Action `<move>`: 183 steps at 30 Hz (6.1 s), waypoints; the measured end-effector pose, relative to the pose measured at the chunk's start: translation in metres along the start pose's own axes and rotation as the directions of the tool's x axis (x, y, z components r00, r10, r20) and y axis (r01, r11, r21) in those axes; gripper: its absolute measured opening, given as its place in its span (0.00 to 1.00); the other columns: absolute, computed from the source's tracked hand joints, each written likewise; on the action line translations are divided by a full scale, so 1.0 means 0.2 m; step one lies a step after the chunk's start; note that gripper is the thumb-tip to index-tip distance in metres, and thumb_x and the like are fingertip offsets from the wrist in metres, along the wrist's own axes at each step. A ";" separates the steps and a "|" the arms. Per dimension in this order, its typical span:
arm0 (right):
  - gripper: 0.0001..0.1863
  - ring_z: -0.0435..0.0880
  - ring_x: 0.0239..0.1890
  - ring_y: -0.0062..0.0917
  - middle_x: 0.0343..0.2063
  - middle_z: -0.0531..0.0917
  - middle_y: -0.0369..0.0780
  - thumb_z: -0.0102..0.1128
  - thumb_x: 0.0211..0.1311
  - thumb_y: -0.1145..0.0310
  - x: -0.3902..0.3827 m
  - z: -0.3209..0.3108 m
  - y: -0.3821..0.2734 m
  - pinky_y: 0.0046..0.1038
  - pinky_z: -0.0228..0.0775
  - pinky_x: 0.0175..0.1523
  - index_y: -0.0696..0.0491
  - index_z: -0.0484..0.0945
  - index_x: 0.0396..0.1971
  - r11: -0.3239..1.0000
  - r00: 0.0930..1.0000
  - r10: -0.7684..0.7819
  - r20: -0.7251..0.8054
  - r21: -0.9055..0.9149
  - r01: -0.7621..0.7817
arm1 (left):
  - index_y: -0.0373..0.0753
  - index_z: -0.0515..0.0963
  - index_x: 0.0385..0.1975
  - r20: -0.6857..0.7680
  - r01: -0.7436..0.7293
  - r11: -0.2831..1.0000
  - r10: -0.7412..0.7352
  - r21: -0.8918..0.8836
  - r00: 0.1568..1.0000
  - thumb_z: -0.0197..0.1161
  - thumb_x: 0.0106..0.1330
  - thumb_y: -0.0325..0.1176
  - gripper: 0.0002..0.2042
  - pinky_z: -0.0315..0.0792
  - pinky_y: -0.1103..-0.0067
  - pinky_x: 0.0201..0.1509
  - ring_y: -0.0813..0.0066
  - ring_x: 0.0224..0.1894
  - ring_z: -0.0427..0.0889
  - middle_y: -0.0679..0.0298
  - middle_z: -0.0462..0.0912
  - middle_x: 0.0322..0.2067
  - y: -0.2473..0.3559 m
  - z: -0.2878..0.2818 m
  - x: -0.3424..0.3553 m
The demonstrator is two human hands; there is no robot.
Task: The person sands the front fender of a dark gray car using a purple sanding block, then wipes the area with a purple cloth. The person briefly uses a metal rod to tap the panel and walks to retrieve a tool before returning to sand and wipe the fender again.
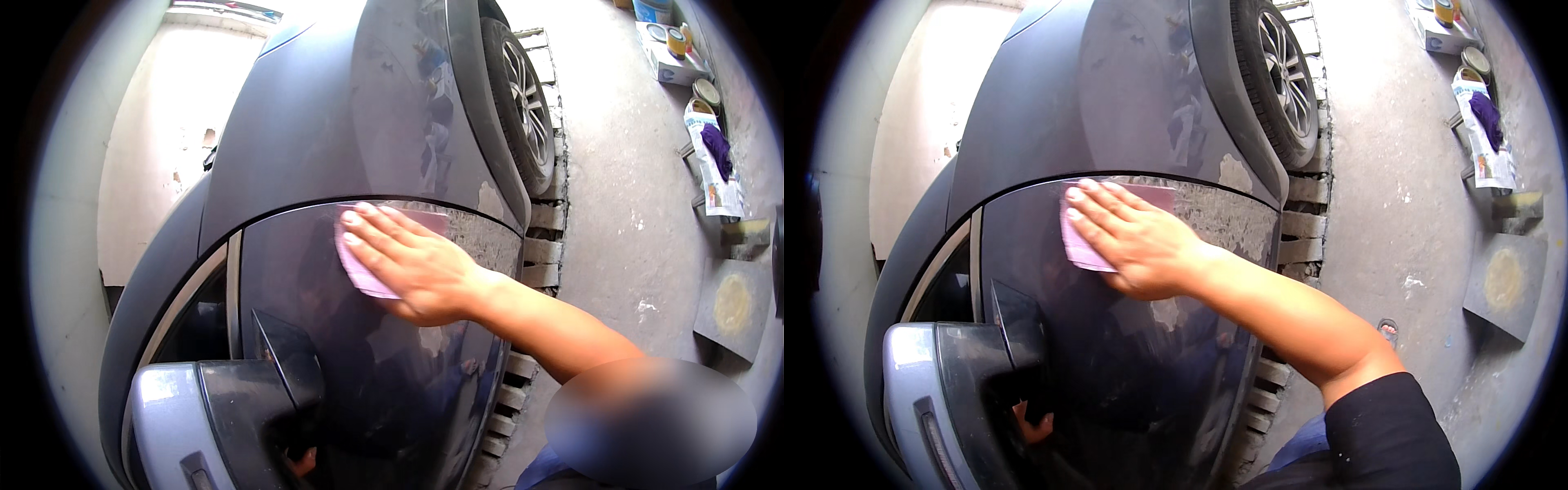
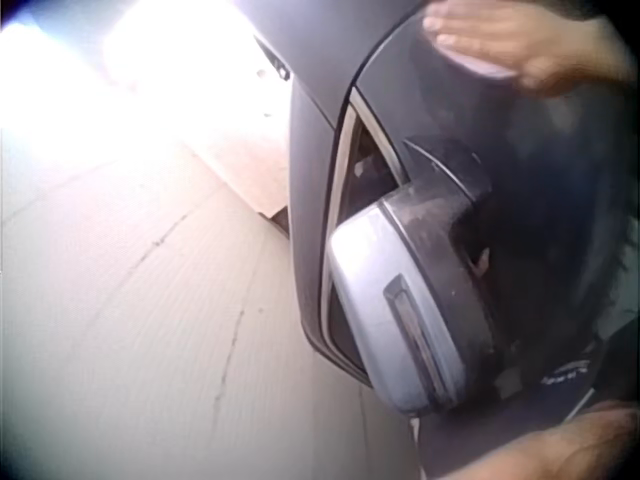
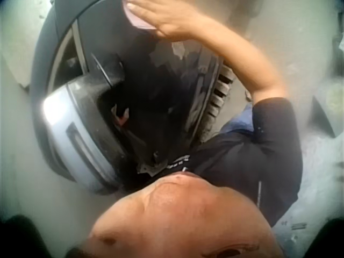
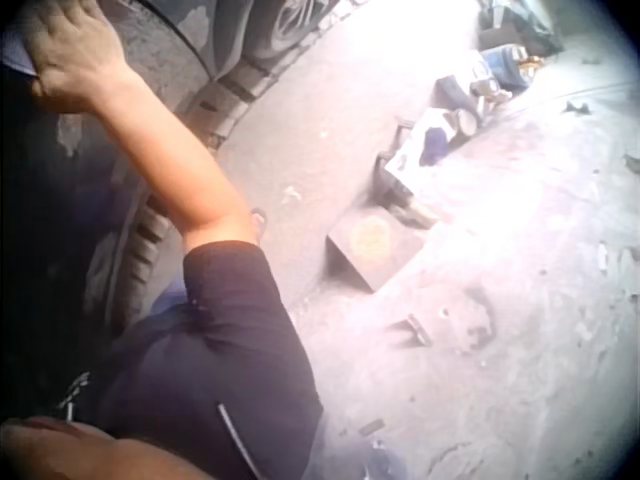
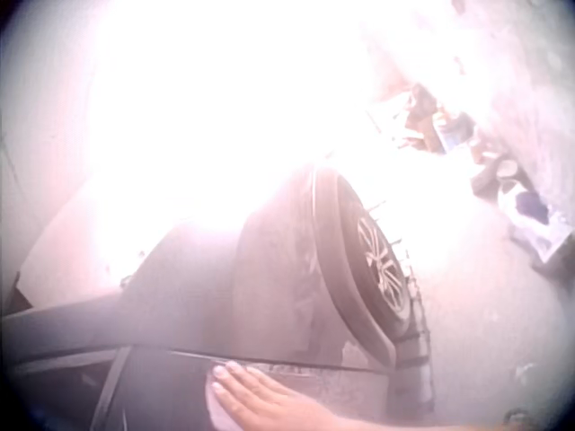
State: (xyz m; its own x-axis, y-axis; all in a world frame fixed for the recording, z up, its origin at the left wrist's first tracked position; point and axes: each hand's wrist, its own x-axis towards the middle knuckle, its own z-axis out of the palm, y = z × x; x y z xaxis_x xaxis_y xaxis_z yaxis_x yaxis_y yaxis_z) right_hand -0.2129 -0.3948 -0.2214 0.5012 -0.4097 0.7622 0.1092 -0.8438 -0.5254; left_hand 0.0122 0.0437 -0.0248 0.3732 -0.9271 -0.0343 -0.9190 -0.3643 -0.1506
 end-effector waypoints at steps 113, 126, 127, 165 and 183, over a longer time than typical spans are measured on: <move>0.43 0.33 0.74 0.48 0.71 0.37 0.54 0.40 0.70 0.45 -0.82 0.81 0.05 0.45 0.28 0.74 0.59 0.35 0.70 0.524 0.435 0.851 -0.293 0.416 -0.743 | 0.32 0.73 0.56 0.112 -0.460 0.693 0.486 0.555 0.867 0.58 0.60 0.58 0.35 0.62 0.48 0.58 0.35 0.55 0.70 0.38 0.72 0.53 0.61 -0.24 0.49; 0.44 0.29 0.74 0.45 0.72 0.33 0.51 0.37 0.70 0.43 -0.88 0.84 -0.21 0.46 0.24 0.74 0.55 0.30 0.71 0.562 0.563 0.810 -0.165 0.490 -0.666 | 0.29 0.73 0.55 0.110 -0.419 0.701 0.442 0.577 0.890 0.57 0.61 0.58 0.35 0.62 0.48 0.58 0.36 0.55 0.70 0.39 0.73 0.53 0.60 -0.23 0.46; 0.44 0.29 0.74 0.45 0.72 0.33 0.51 0.37 0.70 0.44 -0.96 0.89 -0.30 0.46 0.24 0.74 0.55 0.30 0.71 0.584 0.589 0.794 -0.151 0.457 -0.671 | 0.29 0.73 0.55 0.108 -0.429 0.702 0.454 0.569 0.885 0.57 0.61 0.58 0.35 0.62 0.48 0.57 0.36 0.55 0.70 0.39 0.73 0.53 0.60 -0.25 0.44; 0.40 0.42 0.73 0.46 0.69 0.48 0.56 0.31 0.72 0.45 -1.20 0.96 0.19 0.37 0.35 0.74 0.65 0.46 0.68 0.179 0.165 0.983 -0.077 0.569 -0.802 | 0.27 0.73 0.54 0.085 -0.388 0.683 0.433 0.619 0.897 0.54 0.62 0.62 0.38 0.61 0.47 0.58 0.33 0.54 0.69 0.35 0.72 0.52 0.61 -0.25 0.43; 0.38 0.37 0.73 0.47 0.70 0.41 0.56 0.33 0.72 0.47 -1.27 1.05 -0.23 0.39 0.31 0.75 0.63 0.43 0.69 0.402 0.423 0.900 -0.109 0.585 -0.704 | 0.27 0.74 0.53 0.099 -0.397 0.683 0.432 0.613 0.896 0.54 0.62 0.61 0.37 0.62 0.48 0.57 0.33 0.54 0.70 0.35 0.72 0.52 0.60 -0.25 0.43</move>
State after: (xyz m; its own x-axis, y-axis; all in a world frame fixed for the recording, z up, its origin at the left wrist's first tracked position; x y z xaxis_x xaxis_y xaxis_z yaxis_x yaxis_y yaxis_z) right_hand -0.1649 -0.1795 -0.4695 0.2162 -0.9702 -0.1090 0.1930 0.1519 -0.9694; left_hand -0.0724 -0.0838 0.0040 -0.0503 -0.9797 -0.1938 -0.6977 0.1733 -0.6951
